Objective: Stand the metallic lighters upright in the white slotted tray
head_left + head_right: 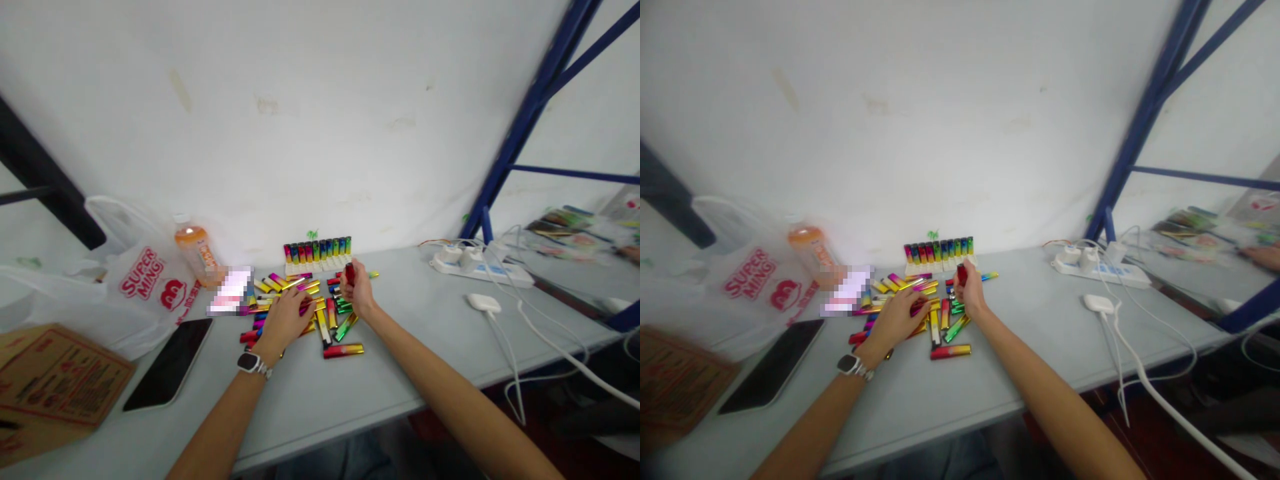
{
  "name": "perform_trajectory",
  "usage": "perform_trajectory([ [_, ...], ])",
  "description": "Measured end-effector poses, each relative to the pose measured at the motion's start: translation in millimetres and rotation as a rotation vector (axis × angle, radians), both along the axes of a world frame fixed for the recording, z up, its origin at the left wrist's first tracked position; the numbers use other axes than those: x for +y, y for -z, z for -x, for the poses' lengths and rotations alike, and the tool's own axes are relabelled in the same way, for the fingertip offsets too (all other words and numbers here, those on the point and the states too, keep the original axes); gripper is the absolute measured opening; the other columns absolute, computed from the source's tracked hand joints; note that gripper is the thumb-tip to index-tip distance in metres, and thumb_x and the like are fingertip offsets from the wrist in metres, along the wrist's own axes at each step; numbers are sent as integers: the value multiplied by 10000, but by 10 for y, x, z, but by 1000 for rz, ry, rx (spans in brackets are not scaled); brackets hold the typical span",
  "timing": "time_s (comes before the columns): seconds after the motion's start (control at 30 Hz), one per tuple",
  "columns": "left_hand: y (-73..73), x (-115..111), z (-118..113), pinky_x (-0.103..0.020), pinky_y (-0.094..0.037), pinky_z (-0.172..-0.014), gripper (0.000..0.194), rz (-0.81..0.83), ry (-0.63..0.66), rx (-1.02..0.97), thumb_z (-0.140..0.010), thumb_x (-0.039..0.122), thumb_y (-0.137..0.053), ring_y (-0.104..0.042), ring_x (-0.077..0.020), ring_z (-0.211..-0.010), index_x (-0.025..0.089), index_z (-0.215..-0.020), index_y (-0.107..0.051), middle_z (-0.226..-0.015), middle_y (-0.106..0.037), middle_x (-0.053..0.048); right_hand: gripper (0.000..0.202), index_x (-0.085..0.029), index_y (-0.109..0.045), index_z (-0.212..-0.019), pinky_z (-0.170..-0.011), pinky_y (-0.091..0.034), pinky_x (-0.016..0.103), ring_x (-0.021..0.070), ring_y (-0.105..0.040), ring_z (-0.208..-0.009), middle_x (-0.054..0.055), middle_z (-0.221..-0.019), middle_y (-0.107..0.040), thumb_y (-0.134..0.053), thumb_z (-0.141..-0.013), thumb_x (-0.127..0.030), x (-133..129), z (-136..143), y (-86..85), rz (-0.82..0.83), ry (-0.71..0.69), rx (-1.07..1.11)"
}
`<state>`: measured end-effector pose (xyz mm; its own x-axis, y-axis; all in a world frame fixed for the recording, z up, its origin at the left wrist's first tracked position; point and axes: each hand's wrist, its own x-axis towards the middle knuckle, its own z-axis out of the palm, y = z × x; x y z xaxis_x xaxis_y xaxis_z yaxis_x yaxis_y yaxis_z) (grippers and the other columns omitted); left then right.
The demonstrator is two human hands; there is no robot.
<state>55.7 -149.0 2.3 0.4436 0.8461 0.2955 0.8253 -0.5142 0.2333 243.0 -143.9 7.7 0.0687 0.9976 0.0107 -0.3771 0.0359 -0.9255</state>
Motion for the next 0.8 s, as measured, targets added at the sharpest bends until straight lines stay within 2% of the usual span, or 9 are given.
perform_trajectory([
  [0.13,6,4,3,-387,-478,-905,253,-10,4,-1,-941,394,-506,-612,-258,-1043,218,-965,-686,-1066,-672,-83,614,-234,-327,-505,-367,-60,223,58,-111,-354,-92,-397,-160,-397,-815,-758,-49,-2,-12,3,-7,79],
  [0.3,17,10,0,-394,-482,-896,275,-10,3,5,-941,410,-503,-614,-265,-1036,222,-989,-697,-1070,-675,-93,511,-242,-351,-517,-350,-98,227,74,-153,-338,-71,-390,-213,-395,-876,-602,9,6,24,56,152,-3],
  [0.37,15,7,-2,-403,-481,-899,272,-8,2,9,-939,410,-506,-613,-270,-1044,222,-990,-696,-1086,-674,-93,494,-246,-354,-528,-344,-110,228,81,-178,-328,-66,-389,-231,-364,-887,-585,30,-4,40,53,209,-28],
  [0.5,11,0,1,-410,-478,-902,263,-8,3,-2,-938,404,-509,-611,-273,-1049,223,-986,-694,-1077,-675,-89,502,-235,-432,-634,-341,-122,215,75,-179,-322,-95,-390,-243,-352,-870,-671,26,-46,50,25,98,22],
  [0.57,11,1,6,-411,-479,-902,264,-10,3,-8,-938,404,-508,-612,-273,-1046,221,-979,-694,-1063,-675,-89,482,-232,-491,-774,-347,-195,204,78,-251,-332,-102,-417,-350,-416,-844,-703,31,-77,45,-43,65,8],
  [0.67,16,8,14,-416,-481,-901,267,-5,1,-4,-941,406,-503,-612,-276,-1048,219,-974,-691,-1054,-671,-89,449,-250,-490,-928,-434,-371,209,105,-465,-432,-82,-537,-551,-597,-782,-660,107,-145,35,-176,126,-138],
  [0.73,24,15,17,-426,-480,-908,271,-2,-1,-5,-947,405,-493,-610,-278,-1052,218,-979,-688,-1058,-669,-89,429,-239,-516,-906,-531,-443,229,123,-560,-557,-45,-639,-626,-667,-752,-610,221,-213,24,-263,161,-275],
  [0.8,33,24,18,-434,-476,-923,271,2,-2,-11,-951,399,-489,-608,-278,-1056,217,-987,-687,-1061,-669,-87,376,-212,-576,-841,-591,-455,243,131,-576,-639,-8,-722,-649,-688,-749,-559,380,-296,5,-333,199,-438],
])
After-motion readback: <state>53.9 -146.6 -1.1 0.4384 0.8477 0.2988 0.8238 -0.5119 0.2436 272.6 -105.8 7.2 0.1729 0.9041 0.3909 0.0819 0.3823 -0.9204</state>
